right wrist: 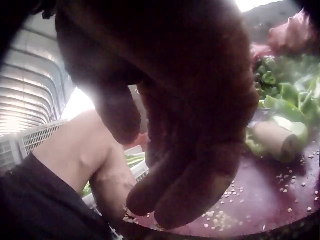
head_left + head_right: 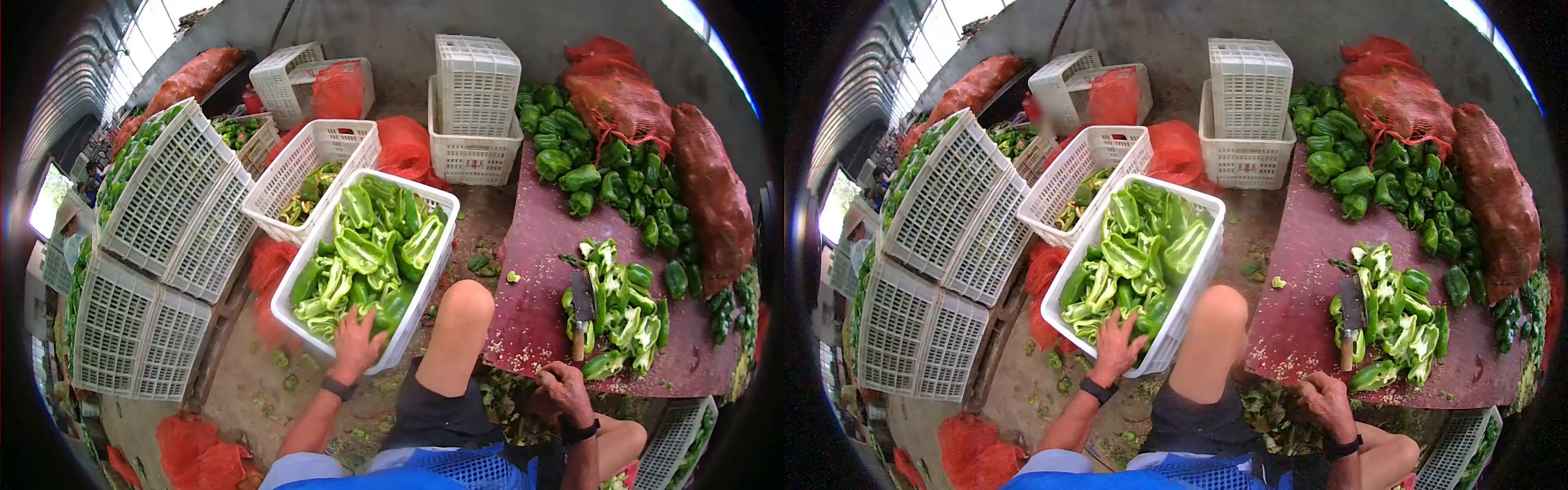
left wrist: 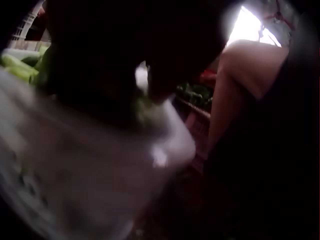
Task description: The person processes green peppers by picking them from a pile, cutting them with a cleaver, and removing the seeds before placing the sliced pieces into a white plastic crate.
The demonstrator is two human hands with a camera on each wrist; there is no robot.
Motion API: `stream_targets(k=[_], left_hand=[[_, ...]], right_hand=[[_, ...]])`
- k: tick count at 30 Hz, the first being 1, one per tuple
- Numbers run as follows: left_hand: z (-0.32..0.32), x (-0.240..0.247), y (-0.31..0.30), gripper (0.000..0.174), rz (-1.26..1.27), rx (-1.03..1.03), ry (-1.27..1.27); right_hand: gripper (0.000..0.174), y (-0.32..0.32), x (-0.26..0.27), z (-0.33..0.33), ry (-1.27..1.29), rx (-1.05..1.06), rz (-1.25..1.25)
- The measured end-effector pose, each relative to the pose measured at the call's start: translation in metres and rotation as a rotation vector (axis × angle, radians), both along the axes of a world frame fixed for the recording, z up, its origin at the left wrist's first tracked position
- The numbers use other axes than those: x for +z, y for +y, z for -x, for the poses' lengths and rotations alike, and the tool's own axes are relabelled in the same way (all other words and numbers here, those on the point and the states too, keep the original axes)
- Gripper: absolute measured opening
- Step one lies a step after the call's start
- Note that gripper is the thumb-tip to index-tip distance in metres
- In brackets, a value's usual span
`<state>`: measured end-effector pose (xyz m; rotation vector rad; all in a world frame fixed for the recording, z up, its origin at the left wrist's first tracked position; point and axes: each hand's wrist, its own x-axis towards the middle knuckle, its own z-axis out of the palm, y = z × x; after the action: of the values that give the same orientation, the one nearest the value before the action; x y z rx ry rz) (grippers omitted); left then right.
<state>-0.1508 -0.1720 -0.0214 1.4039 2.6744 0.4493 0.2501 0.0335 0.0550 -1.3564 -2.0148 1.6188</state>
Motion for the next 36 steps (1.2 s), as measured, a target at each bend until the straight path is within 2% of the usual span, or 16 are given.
stream_targets(k=[6,8,11,13,15,17,18,20,21,22,23,25,27,31,33,36], left_hand=[[0.0,-0.012,-0.013,0.057,0.035,-0.095,0.049],[0.014,-0.058,-0.021,0.055,-0.114,-0.176,0.071],[0.001,-0.068,0.002,0.072,-0.069,0.046,0.064],[-0.001,-0.074,0.014,0.075,0.037,0.161,0.082],[0.0,-0.078,0.008,0.076,-0.003,0.125,0.06],[0.011,-0.077,-0.002,0.077,-0.086,0.068,-0.113],[0.017,-0.073,0.001,0.076,-0.088,0.091,-0.222],[0.027,-0.065,0.0,0.074,-0.13,0.073,-0.212],[0.029,-0.051,0.0,0.074,-0.176,0.081,-0.213],[0.026,-0.03,0.007,0.066,-0.295,0.079,-0.183],[0.012,0.007,0.024,0.066,-0.297,0.077,-0.177],[-0.032,0.09,0.053,0.059,-0.617,0.076,-0.756],[-0.065,0.123,0.071,0.049,-0.66,-0.001,-0.798],[-0.141,0.17,0.111,0.041,-0.346,-0.683,-0.942],[-0.193,0.164,0.12,0.043,-0.182,-0.604,-1.014],[-0.242,0.111,0.152,0.049,0.009,-0.678,-1.186]], right_hand=[[0.021,0.009,0.014,-0.001,-0.025,0.058,-0.029],[0.021,0.014,0.001,-0.014,-0.047,0.033,-0.188],[0.02,0.032,0.004,-0.047,0.012,-0.311,-0.172],[0.018,0.047,-0.019,-0.088,-0.127,-0.495,-0.484],[0.017,0.065,-0.018,-0.124,-0.194,-0.663,-0.554],[0.022,0.075,-0.04,-0.15,-0.18,-0.724,-0.558],[0.025,0.076,-0.043,-0.161,-0.325,-0.708,-0.577],[0.034,0.074,-0.06,-0.169,-0.566,-0.689,-0.594],[0.034,0.064,-0.036,-0.148,-0.511,-0.751,-0.472],[0.036,0.065,-0.054,-0.153,-0.509,-0.701,-0.538],[0.039,0.075,-0.077,-0.159,-0.504,-0.643,-0.61],[0.037,0.073,-0.107,-0.16,-0.536,-0.62,-0.769],[0.036,0.074,-0.11,-0.153,-0.566,-0.6,-0.928],[0.036,0.075,-0.102,-0.153,-0.639,-0.545,-0.85],[0.039,0.078,-0.099,-0.158,-0.474,-0.632,-0.695],[0.05,0.075,-0.096,-0.152,-0.515,-0.608,-0.645]])
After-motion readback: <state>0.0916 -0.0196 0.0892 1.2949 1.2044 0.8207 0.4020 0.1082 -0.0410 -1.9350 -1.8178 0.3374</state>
